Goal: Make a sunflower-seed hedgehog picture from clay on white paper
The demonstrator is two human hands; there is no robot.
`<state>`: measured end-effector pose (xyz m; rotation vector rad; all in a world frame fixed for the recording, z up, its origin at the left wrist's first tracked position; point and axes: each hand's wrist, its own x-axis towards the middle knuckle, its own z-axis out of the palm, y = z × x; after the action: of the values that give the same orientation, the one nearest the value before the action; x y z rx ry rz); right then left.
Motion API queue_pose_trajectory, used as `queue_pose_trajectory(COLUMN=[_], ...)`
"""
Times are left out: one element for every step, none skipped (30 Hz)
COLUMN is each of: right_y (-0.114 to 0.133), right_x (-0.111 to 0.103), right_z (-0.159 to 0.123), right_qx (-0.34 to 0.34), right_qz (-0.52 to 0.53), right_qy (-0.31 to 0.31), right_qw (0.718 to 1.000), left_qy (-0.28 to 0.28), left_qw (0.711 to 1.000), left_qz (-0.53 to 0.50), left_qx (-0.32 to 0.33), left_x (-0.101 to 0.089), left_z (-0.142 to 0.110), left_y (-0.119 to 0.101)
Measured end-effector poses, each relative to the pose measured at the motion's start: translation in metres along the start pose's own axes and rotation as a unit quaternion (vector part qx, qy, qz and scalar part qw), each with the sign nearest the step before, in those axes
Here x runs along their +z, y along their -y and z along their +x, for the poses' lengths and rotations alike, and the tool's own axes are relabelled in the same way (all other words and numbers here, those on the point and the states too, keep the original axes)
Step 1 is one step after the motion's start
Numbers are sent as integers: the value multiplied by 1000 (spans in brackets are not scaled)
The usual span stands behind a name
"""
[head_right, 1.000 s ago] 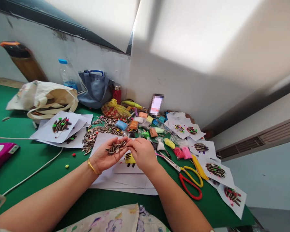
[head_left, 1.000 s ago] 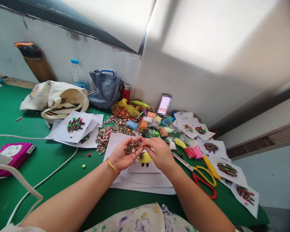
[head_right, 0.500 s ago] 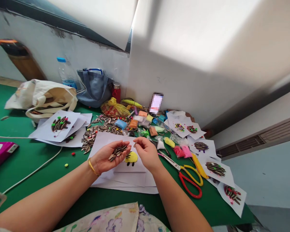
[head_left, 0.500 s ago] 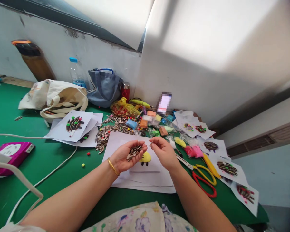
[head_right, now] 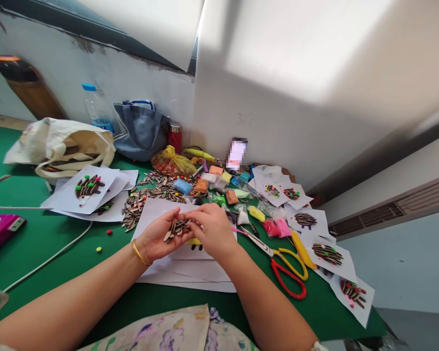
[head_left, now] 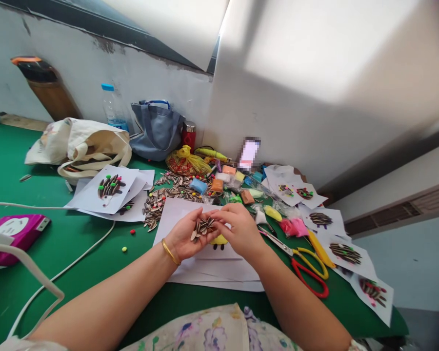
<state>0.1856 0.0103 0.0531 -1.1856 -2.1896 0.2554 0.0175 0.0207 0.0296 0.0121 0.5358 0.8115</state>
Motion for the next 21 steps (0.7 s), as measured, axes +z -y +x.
queue_pose_trajectory(right_y=[5,9,11,12,12,11,10,9,7,6,4,2,0,-2,-4,-5,-7,-8,-9,-9,-9], right_x=[3,6,8,10,11,10,9,7,5,2,-1,-3,-5,-6,-7,-7,-7,-7,-6,-6,-6], right_z=[2,4,6,7,8,9,9,9,8,8,7,6,4,3,1,-2,-4,-7,-10,-13,-15], right_qx=[-8,-13,-16,-17,-14,-8,2,15,29,43,55,64,71,75,76,75,72,67,61,53,42], right_qz=[-4,-12,-19,-23,-24,-20,-12,-4,5,13,20,26,32,37,42,46,51,55,61,66,72], right_qy=[17,34,45,52,53,48,42,34,27,22,20,21,21,23,24,26,25,23,19,14,10], right_qw=[1000,999,999,998,998,999,999,999,999,999,998,997,997,996,996,996,996,996,996,996,996], left_qy=[2,3,1,-2,-4,-5,-8,-14,-21,-29,-34,-36,-34,-29,-25,-24,-26,-30,-35,-41,-47], left_qw=[1000,1000,1000,1000,1000,1000,1000,1000,999,997,995,993,989,985,980,972,962,951,940,929,919], left_qz=[-4,-7,-8,-7,-4,1,10,24,42,62,84,108,136,166,199,236,271,305,336,364,387], left_qx=[-5,-10,-14,-15,-13,-9,-7,-10,-19,-28,-38,-43,-39,-26,-9,7,22,35,46,55,62], left_x=[0,-1,-1,-1,0,0,0,0,0,0,0,0,0,0,1,1,2,2,2,2,2], left_z=[1,1,2,2,2,2,2,1,1,0,-1,-2,-3,-4,-5,-5,-5,-5,-5,-4,-3], left_y=[1,1,1,1,1,1,0,0,-1,-2,-2,-3,-3,-2,-1,0,2,3,5,6,7])
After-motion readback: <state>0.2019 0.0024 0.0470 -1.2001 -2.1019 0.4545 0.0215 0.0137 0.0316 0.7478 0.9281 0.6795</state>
